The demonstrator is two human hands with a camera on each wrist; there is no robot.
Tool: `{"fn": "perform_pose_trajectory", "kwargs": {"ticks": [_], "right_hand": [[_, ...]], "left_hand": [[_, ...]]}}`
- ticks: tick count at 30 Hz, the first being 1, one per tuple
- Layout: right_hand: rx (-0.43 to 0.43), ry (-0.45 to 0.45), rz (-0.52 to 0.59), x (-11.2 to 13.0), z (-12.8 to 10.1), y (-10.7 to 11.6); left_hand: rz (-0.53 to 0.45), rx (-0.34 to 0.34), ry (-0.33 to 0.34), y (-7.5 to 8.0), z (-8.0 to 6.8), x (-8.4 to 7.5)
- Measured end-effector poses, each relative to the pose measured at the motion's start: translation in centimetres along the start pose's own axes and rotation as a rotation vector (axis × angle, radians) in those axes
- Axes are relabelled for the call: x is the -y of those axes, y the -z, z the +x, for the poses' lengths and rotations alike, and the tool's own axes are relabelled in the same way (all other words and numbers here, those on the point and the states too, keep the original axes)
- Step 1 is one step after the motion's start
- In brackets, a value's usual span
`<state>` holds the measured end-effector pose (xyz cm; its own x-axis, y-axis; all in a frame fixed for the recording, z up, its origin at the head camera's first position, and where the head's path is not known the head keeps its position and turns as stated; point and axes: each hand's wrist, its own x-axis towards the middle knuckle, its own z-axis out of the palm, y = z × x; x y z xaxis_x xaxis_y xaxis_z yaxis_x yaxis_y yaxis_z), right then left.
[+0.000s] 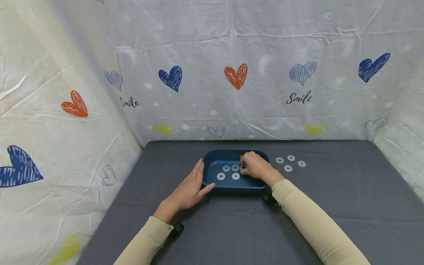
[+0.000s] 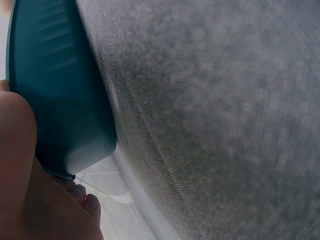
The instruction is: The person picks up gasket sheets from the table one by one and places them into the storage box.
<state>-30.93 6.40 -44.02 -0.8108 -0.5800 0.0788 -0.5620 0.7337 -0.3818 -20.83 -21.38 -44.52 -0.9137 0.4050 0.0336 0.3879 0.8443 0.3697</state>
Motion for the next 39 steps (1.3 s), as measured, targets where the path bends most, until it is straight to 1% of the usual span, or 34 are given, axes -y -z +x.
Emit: {"fn": "perform_pose_trajectory", "kwargs": {"ticks": [9,15,21,27,30,34,39], "right_hand": [[-0.002,-0.040,-0.033,-0.3,-0.5,0.1],[-0.012,-0.044,-0.063,-0.2,-1.1,0.5],[-0.009,-0.021,-0.088,0.7,-2.4,1.1],[-0.055,0.009,-0.165,1.4,-4.1,2.3],[-0.068,0.024,-0.186,1.5,-5.0,2.7],[-0.080,0.042,-0.166,1.5,-6.2,3.0],[-0.086,0.045,-0.093,1.2,-7.6,3.6]], "left_hand": [[0.001,0.010,-0.002,-0.2,0.3,-0.2],[0.005,0.009,0.007,-0.2,0.5,-0.3],[0.000,0.016,0.019,0.0,0.2,-0.4],[0.011,0.006,0.028,0.1,0.1,-0.2],[0.010,-0.003,0.018,0.0,0.1,-0.1],[0.009,0.002,0.016,-0.1,0.1,0.0],[0.006,0.007,0.018,-0.1,0.2,0.1]]}}
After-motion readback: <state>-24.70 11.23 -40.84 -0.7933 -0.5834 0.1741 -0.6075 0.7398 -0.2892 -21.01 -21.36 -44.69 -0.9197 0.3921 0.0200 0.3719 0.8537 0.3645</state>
